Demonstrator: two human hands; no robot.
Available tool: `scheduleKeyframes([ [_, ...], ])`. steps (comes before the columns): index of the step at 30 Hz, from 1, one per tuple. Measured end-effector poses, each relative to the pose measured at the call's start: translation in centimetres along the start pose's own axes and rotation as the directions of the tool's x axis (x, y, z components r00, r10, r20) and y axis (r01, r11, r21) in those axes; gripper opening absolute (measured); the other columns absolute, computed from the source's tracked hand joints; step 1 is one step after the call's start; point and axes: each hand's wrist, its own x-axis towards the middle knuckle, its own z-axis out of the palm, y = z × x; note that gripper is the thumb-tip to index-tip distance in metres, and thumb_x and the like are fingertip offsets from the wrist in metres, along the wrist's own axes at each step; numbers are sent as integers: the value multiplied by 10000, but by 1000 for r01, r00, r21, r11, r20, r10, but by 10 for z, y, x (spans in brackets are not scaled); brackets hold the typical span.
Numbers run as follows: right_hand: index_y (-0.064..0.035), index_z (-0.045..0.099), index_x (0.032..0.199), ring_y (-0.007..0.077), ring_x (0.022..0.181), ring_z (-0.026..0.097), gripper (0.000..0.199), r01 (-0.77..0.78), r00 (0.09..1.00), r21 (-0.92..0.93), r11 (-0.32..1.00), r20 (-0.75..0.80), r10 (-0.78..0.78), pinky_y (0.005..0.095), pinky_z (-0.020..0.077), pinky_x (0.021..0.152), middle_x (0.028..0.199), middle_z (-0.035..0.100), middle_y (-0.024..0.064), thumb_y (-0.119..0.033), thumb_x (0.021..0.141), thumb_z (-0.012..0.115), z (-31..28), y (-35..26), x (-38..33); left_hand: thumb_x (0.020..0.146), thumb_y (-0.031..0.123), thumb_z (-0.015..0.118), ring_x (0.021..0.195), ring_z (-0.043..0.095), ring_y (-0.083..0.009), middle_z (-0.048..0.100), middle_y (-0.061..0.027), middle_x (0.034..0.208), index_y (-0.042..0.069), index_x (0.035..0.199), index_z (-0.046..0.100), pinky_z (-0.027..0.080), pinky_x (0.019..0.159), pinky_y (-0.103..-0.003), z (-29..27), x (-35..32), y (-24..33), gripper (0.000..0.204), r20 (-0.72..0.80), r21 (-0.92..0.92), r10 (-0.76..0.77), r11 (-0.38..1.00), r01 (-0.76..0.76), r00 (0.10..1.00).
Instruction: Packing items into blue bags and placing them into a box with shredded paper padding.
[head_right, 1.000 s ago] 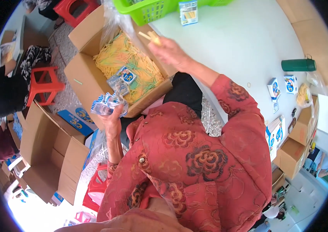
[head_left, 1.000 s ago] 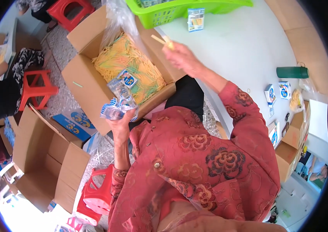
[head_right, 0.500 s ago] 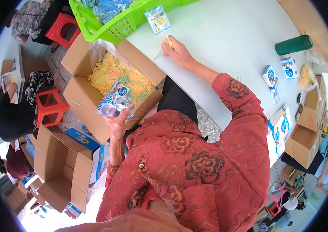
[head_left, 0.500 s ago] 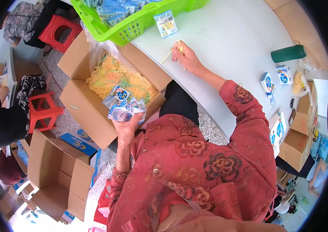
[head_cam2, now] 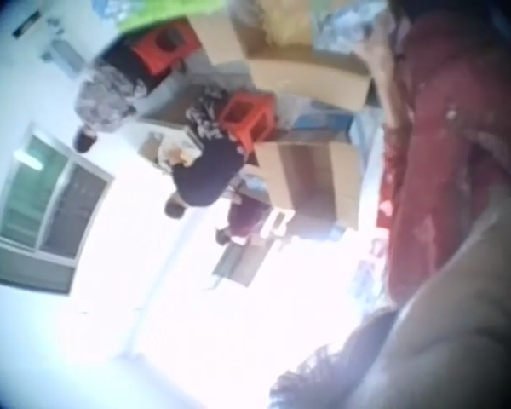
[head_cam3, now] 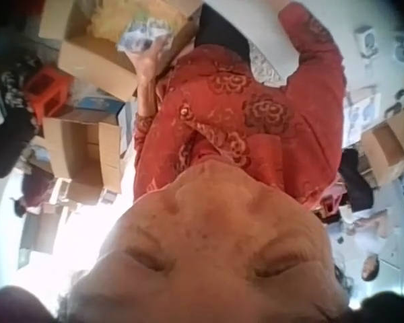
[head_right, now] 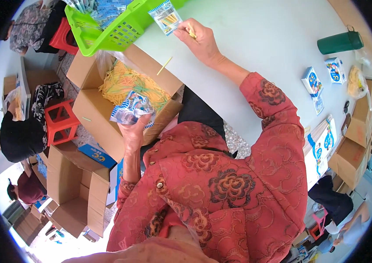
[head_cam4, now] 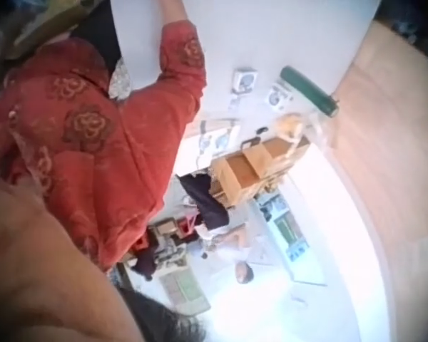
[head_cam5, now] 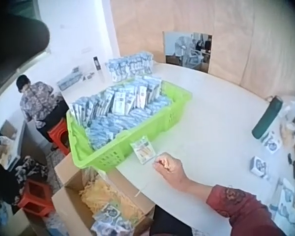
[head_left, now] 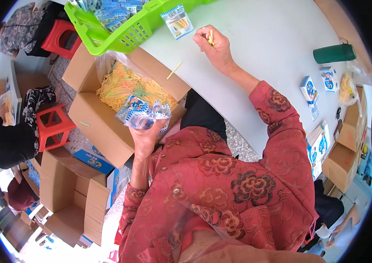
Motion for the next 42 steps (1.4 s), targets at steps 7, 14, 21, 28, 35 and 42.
scheduleKeyframes([
  [7, -32, 506, 899, 119, 641, 492, 116, 22, 974, -218, 976, 223, 28, 249, 424, 614, 707, 526, 43, -146, 880, 514, -19, 18, -28, 659, 32, 742, 832, 563, -137, 578, -46, 935, 13, 1016, 523, 469, 740, -282, 14, 4, 0, 419, 45, 51, 4, 999, -6, 999],
  [14, -31, 487, 906, 103, 694, 493, 112, 97, 975, -209, 973, 218, -51, 240, 427, 681, 749, 519, 20, -142, 900, 478, -18, 21, -34, 651, -11, 718, 820, 564, -133, 582, -35, 922, 24, 1033, 530, 481, 728, -286, 26, 7, 5, 427, 73, 25, -10, 1000, 8, 997],
  [21, -51, 523, 947, 151, 759, 567, 159, -235, 924, -126, 964, 279, 262, 269, 449, 706, 854, 594, 57, -192, 872, 512, -28, 17, -21, 651, -9, 719, 823, 567, -137, 586, -44, 931, 18, 1047, 528, 482, 730, -285, 24, 8, 7, 441, 96, 6, 1, 1000, -2, 995],
  [28, -25, 578, 889, 224, 860, 550, 202, 134, 964, -283, 950, 257, -60, 309, 433, 779, 884, 581, 96, -209, 878, 497, -22, 28, -23, 656, -17, 712, 815, 576, -139, 593, -49, 910, -1, 983, 543, 476, 737, -275, 22, 9, 9, 368, 68, -38, -16, 999, 18, 998],
  [35, -42, 592, 889, 106, 738, 496, 294, -198, 945, -81, 977, 248, 212, 246, 413, 682, 882, 577, 45, -293, 913, 442, -15, 1, -24, 676, -35, 697, 773, 567, -105, 593, -24, 860, 6, 933, 565, 474, 699, -253, 25, 11, 15, 292, 102, -94, 16, 996, -7, 995],
  [42, -60, 436, 706, 138, 985, 472, 381, -250, 857, 398, 883, 516, 10, 282, 365, 809, 1224, 483, 196, -295, 949, 261, 21, -100, -21, 684, -13, 705, 731, 565, -85, 602, -22, 825, 6, 893, 560, 480, 655, -246, 28, 14, 4, 255, 25, -102, 53, 993, -51, 998],
])
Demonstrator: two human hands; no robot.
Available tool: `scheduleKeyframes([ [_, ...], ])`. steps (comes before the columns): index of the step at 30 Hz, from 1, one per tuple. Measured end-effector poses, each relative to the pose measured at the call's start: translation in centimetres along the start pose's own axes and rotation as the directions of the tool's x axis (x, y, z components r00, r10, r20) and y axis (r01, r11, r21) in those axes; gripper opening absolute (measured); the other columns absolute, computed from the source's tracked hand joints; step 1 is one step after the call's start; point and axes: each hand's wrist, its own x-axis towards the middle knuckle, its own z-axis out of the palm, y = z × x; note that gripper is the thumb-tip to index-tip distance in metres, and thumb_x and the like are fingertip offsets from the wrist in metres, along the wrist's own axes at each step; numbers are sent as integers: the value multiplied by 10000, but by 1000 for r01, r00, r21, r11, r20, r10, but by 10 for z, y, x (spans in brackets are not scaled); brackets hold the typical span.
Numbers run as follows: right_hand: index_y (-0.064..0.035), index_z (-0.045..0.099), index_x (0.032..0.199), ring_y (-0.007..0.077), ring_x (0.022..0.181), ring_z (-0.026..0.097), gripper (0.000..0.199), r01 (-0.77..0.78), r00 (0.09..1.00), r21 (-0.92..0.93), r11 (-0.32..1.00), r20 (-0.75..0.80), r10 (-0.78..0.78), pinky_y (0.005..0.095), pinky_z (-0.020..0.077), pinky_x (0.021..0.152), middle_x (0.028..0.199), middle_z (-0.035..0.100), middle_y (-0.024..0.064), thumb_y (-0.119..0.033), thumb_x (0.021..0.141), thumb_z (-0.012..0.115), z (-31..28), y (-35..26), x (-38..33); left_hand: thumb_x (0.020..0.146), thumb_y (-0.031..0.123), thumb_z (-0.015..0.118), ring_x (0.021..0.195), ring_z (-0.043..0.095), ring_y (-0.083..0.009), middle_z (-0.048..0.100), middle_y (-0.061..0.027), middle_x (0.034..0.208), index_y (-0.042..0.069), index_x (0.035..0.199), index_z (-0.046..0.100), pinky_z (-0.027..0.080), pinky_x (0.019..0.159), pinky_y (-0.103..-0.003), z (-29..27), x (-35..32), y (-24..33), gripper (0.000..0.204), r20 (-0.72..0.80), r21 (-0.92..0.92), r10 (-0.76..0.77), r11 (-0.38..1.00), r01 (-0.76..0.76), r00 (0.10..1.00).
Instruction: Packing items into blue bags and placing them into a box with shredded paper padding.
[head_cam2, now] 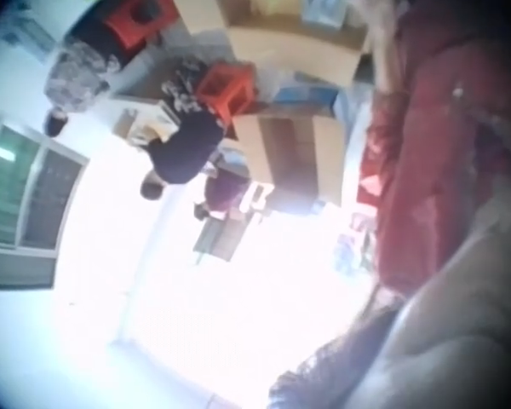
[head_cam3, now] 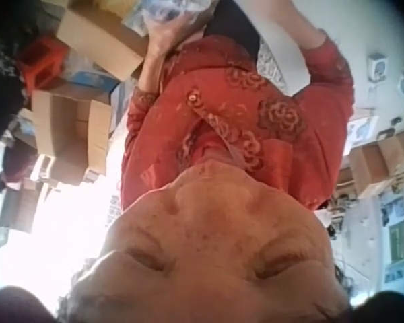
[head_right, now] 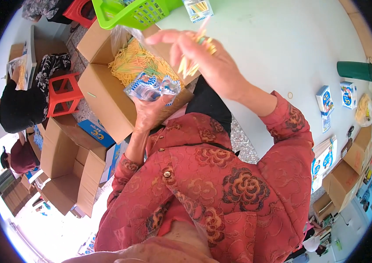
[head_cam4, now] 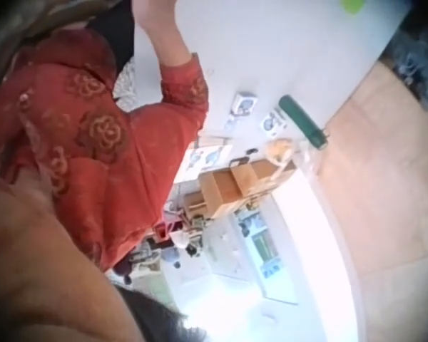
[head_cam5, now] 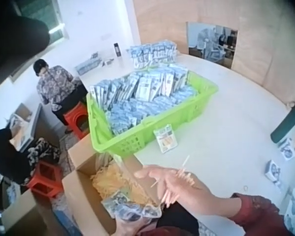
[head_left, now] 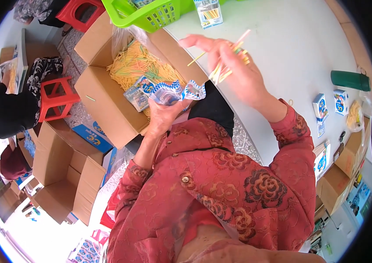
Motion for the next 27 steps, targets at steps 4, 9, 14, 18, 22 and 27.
scheduleKeyframes([
  [4, -12, 528, 981, 88, 874, 485, 413, -117, 991, 49, 992, 72, 114, 252, 370, 758, 1085, 545, 110, -344, 945, 285, 21, 1, 0, 676, 3, 709, 727, 568, -85, 612, -36, 831, -3, 902, 556, 480, 654, -249, -5, 2, -1, 274, 17, 93, 26, 995, -27, 1000],
  [9, 1, 473, 1204, 74, 779, 472, 461, -240, 971, 81, 967, 27, 239, 230, 394, 728, 838, 525, 13, -353, 936, 348, 30, 7, -2, 672, 13, 712, 730, 569, -89, 611, -35, 818, -4, 915, 556, 477, 658, -247, -6, 0, 4, 289, 25, 161, 34, 986, -37, 999],
  [14, 15, 525, 1074, 97, 862, 496, 429, -212, 977, 114, 971, -1, 214, 246, 400, 766, 908, 545, 53, -355, 934, 359, 29, 19, -2, 675, 18, 713, 733, 570, -91, 610, -33, 821, -4, 922, 552, 474, 662, -242, -5, -2, 3, 296, 50, 103, 44, 993, -49, 998],
  [18, -6, 544, 1028, 88, 894, 512, 416, -185, 980, 166, 969, -35, 194, 252, 397, 802, 1091, 554, 113, -332, 953, 296, 31, 21, -3, 673, 14, 724, 736, 576, -100, 609, -49, 831, -6, 925, 536, 488, 666, -242, -4, -2, 5, 315, 28, 38, 45, 998, -46, 999],
  [22, 3, 541, 936, 181, 1077, 468, 440, -171, 979, 215, 962, -72, 190, 311, 383, 878, 1131, 537, 148, -382, 938, 328, 32, 24, -2, 669, 1, 730, 743, 583, -112, 607, -58, 828, -9, 930, 523, 504, 662, -251, -3, -4, 5, 333, -7, 7, 59, 998, -59, 998],
  [27, 2, 542, 964, 187, 1093, 472, 464, -172, 968, 316, 933, -120, 219, 310, 380, 904, 1149, 531, 150, -398, 939, 307, 34, 27, -3, 677, -10, 720, 735, 582, -112, 606, -50, 822, -6, 920, 539, 503, 651, -253, -2, -6, 9, 303, 37, 37, 69, 997, -71, 997],
])
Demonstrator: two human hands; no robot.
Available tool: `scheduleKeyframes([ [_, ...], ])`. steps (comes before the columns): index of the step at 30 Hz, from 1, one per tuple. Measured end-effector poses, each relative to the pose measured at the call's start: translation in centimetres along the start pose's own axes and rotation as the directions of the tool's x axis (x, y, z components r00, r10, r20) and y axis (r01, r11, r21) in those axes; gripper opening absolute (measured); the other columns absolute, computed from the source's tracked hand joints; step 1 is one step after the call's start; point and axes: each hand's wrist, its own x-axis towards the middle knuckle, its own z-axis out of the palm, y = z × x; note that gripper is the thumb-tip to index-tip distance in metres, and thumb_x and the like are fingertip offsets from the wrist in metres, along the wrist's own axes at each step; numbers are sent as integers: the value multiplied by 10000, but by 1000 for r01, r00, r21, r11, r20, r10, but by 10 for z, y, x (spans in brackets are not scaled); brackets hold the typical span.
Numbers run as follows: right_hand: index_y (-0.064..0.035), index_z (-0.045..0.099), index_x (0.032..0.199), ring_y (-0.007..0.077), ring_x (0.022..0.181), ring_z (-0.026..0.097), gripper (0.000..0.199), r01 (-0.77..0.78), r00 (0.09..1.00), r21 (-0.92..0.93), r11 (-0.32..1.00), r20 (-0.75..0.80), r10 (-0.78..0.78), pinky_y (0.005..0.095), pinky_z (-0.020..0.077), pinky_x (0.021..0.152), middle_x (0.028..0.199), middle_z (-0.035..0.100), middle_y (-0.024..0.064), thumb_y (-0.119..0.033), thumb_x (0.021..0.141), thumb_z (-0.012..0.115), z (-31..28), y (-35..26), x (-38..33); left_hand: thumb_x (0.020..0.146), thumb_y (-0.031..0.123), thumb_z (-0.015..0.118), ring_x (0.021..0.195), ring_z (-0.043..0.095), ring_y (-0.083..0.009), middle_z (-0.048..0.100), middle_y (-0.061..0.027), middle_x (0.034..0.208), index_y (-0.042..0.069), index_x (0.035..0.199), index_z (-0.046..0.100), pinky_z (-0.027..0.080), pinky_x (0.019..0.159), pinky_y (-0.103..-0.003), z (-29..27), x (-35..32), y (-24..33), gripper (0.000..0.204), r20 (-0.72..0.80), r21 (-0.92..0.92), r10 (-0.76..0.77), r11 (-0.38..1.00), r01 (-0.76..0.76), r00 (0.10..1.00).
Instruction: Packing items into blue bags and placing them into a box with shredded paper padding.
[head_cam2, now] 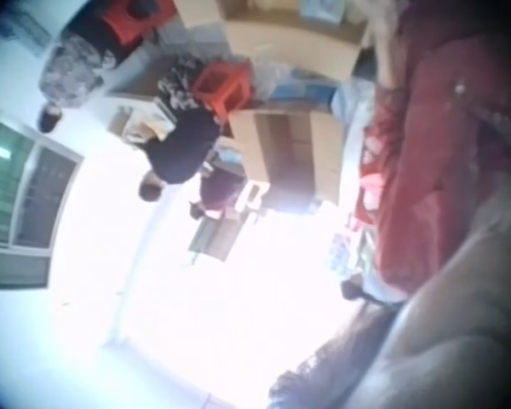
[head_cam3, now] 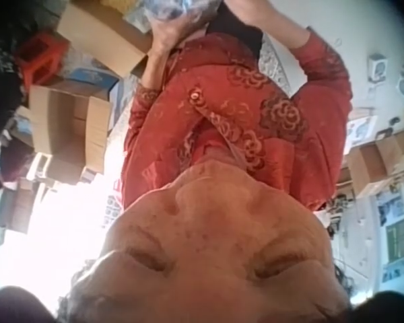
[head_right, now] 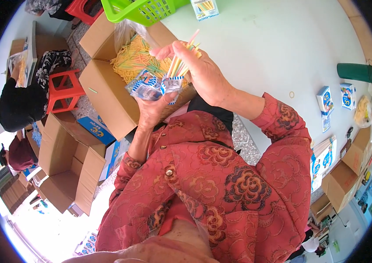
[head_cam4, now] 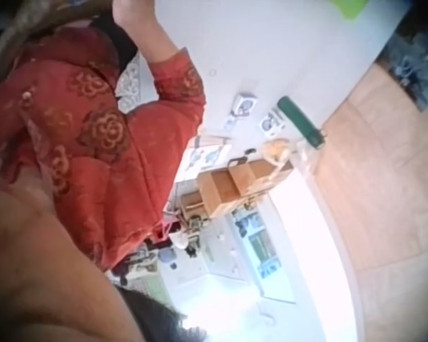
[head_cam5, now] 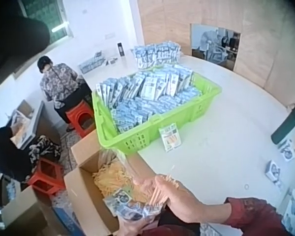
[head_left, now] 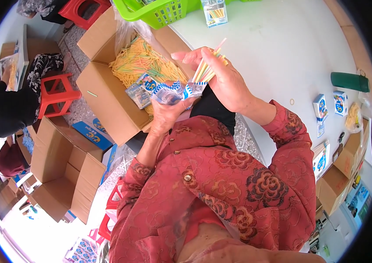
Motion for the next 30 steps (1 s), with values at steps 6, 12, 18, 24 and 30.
scheduleKeyframes([
  [6, 8, 543, 975, 181, 1083, 479, 476, 31, 1000, -92, 995, 7, -30, 306, 373, 919, 1132, 545, 140, -403, 938, 305, 2, -1, -2, 681, -5, 722, 734, 573, -103, 605, -45, 831, 8, 916, 555, 493, 651, -248, -2, -3, -3, 288, 7, -4, -4, 1000, 4, 1000],
  [12, 17, 547, 962, 177, 1093, 473, 490, 13, 1000, -99, 995, -9, -14, 316, 356, 939, 1115, 555, 140, -401, 941, 291, 4, -2, -1, 687, -6, 718, 760, 559, -94, 600, -40, 836, 19, 922, 557, 476, 686, -243, -5, -7, -4, 286, 58, -17, -31, 999, 32, 998],
  [18, 11, 532, 974, 176, 1094, 473, 428, -49, 998, 107, 993, 39, 45, 308, 316, 976, 1100, 562, 128, -356, 943, 314, 1, 2, -1, 673, -11, 724, 792, 519, -96, 550, -23, 879, 44, 956, 517, 436, 710, -252, -12, -8, -6, 355, 119, 97, -28, 995, 16, 993],
  [24, -1, 535, 970, 183, 1092, 476, 398, -115, 993, 133, 984, 17, 114, 316, 331, 958, 1103, 554, 141, -346, 939, 339, 5, 1, -2, 683, 4, 723, 782, 543, -103, 575, -38, 869, 26, 965, 532, 455, 701, -252, -15, -10, -10, 341, 94, 64, -30, 998, 24, 995],
  [30, 6, 554, 972, 166, 1081, 469, 357, 125, 971, -284, 951, 233, -58, 306, 393, 885, 1218, 482, 129, -295, 942, 364, 9, -1, -8, 673, 28, 741, 817, 562, -117, 588, -36, 897, 23, 1016, 532, 476, 719, -261, -8, -11, -7, 402, 30, -88, -29, 996, 31, 999],
])
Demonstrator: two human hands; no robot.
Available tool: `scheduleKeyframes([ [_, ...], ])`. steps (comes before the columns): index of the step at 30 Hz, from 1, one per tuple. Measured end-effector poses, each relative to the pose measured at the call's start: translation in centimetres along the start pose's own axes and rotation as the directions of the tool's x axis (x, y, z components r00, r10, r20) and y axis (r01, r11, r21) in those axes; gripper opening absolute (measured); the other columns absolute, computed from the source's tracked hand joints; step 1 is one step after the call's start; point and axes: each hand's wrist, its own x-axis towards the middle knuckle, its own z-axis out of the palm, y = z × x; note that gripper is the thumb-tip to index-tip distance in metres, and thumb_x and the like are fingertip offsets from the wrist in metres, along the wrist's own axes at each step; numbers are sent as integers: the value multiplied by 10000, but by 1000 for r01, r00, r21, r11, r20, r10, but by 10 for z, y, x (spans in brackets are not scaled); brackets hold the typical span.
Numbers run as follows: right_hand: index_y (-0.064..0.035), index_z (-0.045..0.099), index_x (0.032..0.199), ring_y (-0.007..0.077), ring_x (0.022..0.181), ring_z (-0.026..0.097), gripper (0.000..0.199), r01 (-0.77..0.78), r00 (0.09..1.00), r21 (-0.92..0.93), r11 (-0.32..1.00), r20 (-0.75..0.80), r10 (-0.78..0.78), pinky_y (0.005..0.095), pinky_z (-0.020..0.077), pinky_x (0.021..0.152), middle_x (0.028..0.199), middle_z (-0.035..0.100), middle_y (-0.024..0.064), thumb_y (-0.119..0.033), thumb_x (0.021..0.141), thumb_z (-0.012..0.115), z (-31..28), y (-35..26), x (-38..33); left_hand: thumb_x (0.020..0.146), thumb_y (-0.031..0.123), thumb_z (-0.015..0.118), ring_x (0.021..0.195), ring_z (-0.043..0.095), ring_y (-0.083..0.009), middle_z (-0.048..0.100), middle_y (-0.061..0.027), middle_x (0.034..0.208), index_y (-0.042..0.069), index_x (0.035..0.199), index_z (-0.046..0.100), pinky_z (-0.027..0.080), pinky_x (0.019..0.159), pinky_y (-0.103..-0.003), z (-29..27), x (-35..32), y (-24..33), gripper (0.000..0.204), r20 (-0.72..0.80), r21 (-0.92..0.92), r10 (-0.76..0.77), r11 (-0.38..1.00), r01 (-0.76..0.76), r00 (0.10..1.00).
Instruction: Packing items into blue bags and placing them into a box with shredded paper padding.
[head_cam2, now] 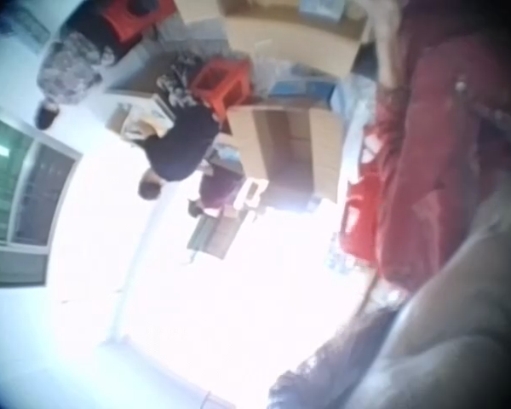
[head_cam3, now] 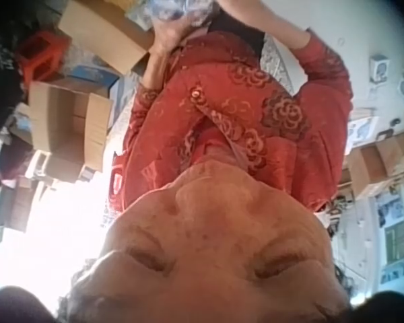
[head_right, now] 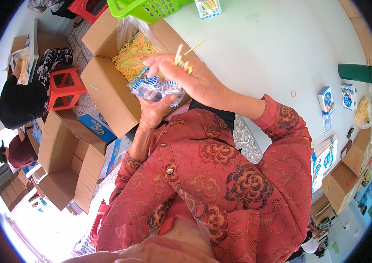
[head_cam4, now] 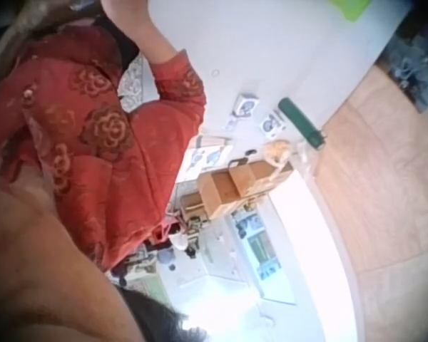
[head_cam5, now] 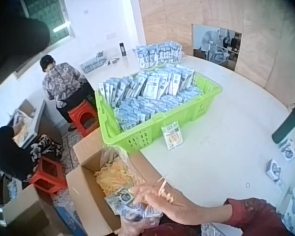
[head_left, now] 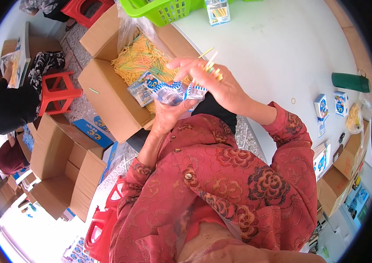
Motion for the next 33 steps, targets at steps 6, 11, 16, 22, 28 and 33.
scheduleKeyframes([
  [6, -68, 533, 1157, 259, 1201, 387, 304, 262, 959, -518, 814, 236, -159, 360, 325, 970, 1287, 424, 128, -180, 878, 486, -3, -4, 1, 666, 42, 749, 868, 564, -132, 584, -42, 961, 34, 1057, 523, 477, 763, -282, -3, 1, 0, 452, 22, -28, 9, 1000, -9, 1000],
  [11, -76, 491, 1215, 264, 1223, 366, 412, 250, 943, -446, 859, 315, -111, 373, 303, 984, 1319, 396, 125, -184, 825, 567, -7, -21, 3, 664, 41, 749, 881, 567, -137, 593, -47, 951, 27, 1055, 524, 479, 771, -288, -7, 0, -1, 451, 19, -114, -51, 992, 52, 999],
  [16, -8, 375, 1285, 221, 1217, 367, 530, -137, 909, 2, 991, 398, 125, 358, 295, 993, 1332, 385, 103, -343, 886, 473, -15, -27, 4, 671, 26, 740, 881, 565, -135, 590, -43, 958, 26, 1064, 517, 470, 780, -278, -8, 1, 1, 452, 47, -100, -22, 995, 27, 999],
  [22, 31, 387, 1240, 195, 1136, 444, 414, -126, 950, -9, 992, 286, 123, 332, 329, 963, 1250, 462, 127, -255, 942, 355, -4, -21, 5, 681, 23, 731, 857, 559, -113, 589, -30, 927, 22, 1032, 528, 469, 764, -269, -9, -2, -2, 405, -8, -100, -70, 993, 69, 997],
  [28, 34, 468, 1117, 226, 1161, 446, 333, -111, 986, 48, 993, 127, 104, 357, 314, 998, 1183, 509, 160, -222, 944, 344, -4, -15, 9, 677, 34, 744, 813, 563, -103, 592, -17, 893, 23, 1005, 536, 470, 731, -246, -2, 1, -1, 389, -28, -124, -33, 992, 30, 999],
  [33, 36, 490, 1115, 203, 1131, 468, 372, 149, 988, 27, 989, 25, -149, 329, 325, 991, 1132, 545, 146, -234, 957, 288, -3, -22, 15, 676, 34, 747, 779, 562, -99, 596, -25, 857, 22, 931, 552, 465, 693, -239, -9, 1, -4, 322, -14, -83, -42, 996, 41, 999],
])
